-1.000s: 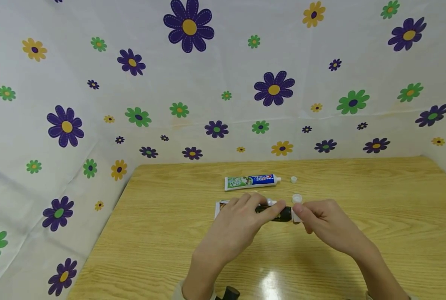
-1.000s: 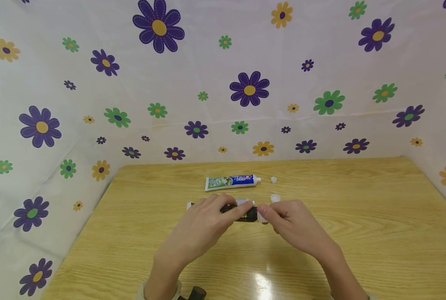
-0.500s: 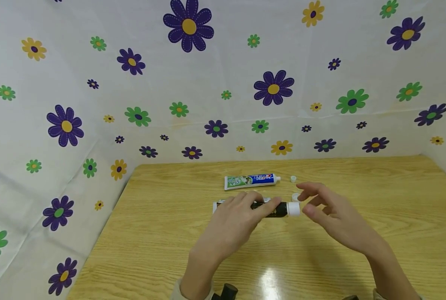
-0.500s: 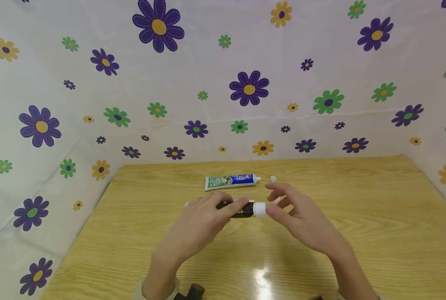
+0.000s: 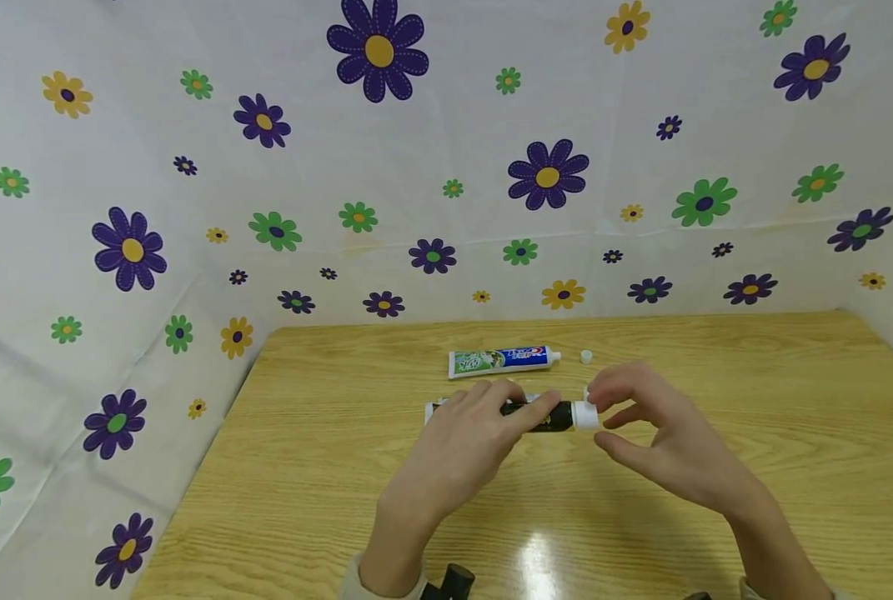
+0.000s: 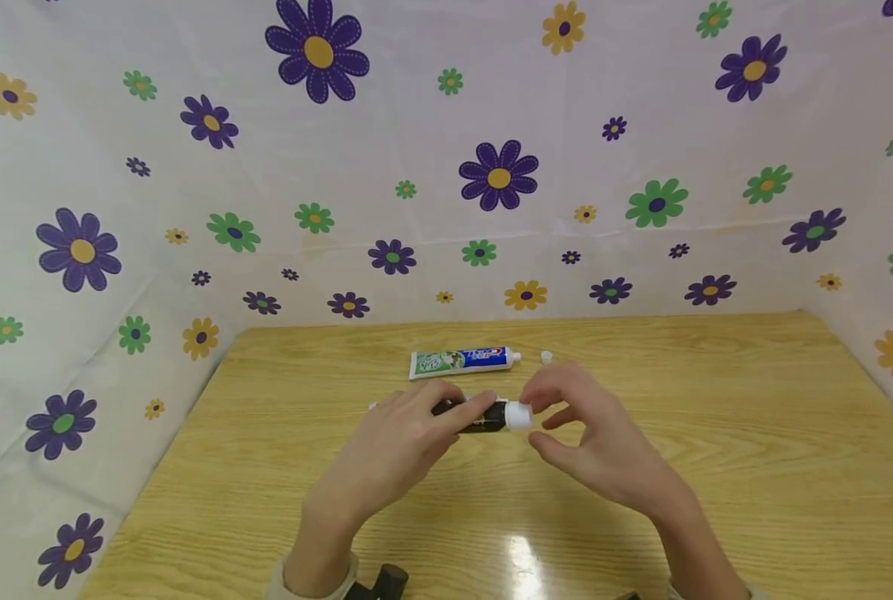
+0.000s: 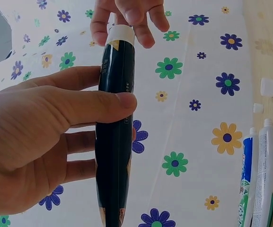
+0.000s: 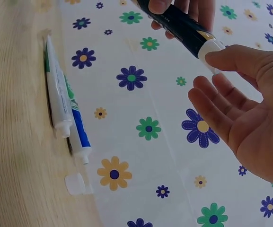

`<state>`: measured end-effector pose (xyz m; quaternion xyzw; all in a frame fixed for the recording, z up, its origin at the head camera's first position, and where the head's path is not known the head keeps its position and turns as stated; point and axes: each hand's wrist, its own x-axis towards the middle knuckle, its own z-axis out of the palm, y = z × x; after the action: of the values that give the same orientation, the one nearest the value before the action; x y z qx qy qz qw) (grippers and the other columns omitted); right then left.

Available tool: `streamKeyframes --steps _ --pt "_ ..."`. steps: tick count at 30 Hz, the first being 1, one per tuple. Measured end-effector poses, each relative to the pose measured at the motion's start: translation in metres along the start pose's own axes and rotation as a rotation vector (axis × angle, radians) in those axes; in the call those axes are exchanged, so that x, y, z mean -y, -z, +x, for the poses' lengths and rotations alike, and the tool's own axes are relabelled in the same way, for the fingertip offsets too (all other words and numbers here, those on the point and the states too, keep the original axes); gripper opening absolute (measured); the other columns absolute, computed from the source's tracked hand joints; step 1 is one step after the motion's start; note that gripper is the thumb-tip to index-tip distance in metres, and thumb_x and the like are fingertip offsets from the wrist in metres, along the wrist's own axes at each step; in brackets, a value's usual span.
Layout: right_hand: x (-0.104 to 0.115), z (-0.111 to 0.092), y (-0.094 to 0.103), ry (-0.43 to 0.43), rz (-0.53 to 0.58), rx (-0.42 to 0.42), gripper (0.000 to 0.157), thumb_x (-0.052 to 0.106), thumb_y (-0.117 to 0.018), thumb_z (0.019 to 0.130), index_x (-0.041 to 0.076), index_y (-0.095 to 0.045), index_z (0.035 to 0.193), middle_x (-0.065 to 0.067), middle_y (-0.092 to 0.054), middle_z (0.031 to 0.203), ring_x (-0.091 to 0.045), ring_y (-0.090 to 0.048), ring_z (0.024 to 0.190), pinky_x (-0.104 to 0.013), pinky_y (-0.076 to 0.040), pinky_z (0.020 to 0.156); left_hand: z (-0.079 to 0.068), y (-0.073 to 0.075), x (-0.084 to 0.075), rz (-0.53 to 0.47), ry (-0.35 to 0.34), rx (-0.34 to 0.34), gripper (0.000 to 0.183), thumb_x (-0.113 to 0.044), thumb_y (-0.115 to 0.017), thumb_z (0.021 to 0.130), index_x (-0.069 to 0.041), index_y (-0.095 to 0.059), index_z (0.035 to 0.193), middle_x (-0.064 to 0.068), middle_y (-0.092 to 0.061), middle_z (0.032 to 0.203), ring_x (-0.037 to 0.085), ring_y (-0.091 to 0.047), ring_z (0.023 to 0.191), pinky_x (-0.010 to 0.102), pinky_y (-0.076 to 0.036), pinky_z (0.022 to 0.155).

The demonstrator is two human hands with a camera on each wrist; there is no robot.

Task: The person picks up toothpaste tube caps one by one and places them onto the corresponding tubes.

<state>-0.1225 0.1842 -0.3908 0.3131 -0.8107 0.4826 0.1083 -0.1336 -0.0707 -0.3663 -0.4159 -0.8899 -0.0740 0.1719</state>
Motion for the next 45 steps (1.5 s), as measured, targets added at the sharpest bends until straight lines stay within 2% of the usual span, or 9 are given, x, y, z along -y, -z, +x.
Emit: streamKeyframes --steps 5,10,21,32,45 --pt "-0.0002 0.0005 -0.0023 0.015 0.026 0.003 0.051 -0.019 -0.074 0.077 0.015 -0.06 0.113 0.002 -0.057 0.116 -0.01 -0.059 0.1 -0.029 -0.059 0.075 0.0003 0.0 -0.0001 0.005 0.004 0.01 0.056 -0.008 -0.072 0.091 -0.033 -0.056 0.138 0.002 -0.064 0.111 0.016 -0.061 0.088 0.031 -0.053 0.07" --pt "0.0014 0.0018 -0.0032 0.031 -0.005 -0.023 0.048 -0.016 -0.075 0.077 0.014 -0.062 0.112 0.002 -0.061 0.108 -0.011 -0.06 0.09 -0.027 -0.058 0.071 0.0001 0.0003 -0.0003 -0.003 0.016 0.027 0.057 -0.008 -0.071 0.091 -0.033 -0.055 0.14 0.003 -0.064 0.113 0.017 -0.062 0.091 0.033 -0.055 0.074" --pt "0.0011 0.0016 -0.0026 -0.003 -0.022 -0.012 0.043 -0.01 -0.077 0.08 0.015 -0.063 0.113 0.003 -0.063 0.104 -0.011 -0.062 0.084 -0.026 -0.058 0.069 -0.0004 0.0007 -0.0006 -0.002 0.027 0.041 0.057 -0.007 -0.07 0.092 -0.034 -0.054 0.14 0.002 -0.064 0.113 0.019 -0.063 0.095 0.036 -0.056 0.077" --pt "0.0002 -0.0005 -0.0015 -0.094 -0.052 0.001 0.032 0.0 -0.075 0.086 0.013 -0.066 0.114 0.006 -0.066 0.097 -0.009 -0.063 0.079 -0.025 -0.055 0.067 0.0015 -0.0005 0.0008 0.006 0.017 0.05 0.055 -0.009 -0.068 0.094 -0.034 -0.055 0.141 0.002 -0.064 0.114 0.018 -0.063 0.096 0.035 -0.055 0.08" --pt "-0.007 0.0005 -0.0045 -0.213 -0.067 0.036 0.014 0.013 -0.069 0.095 0.012 -0.07 0.109 0.007 -0.067 0.09 -0.008 -0.061 0.079 -0.027 -0.054 0.066 0.0024 -0.0079 0.0025 0.029 0.021 0.062 0.055 -0.007 -0.066 0.095 -0.034 -0.054 0.141 0.001 -0.063 0.113 0.016 -0.062 0.09 0.032 -0.053 0.072"
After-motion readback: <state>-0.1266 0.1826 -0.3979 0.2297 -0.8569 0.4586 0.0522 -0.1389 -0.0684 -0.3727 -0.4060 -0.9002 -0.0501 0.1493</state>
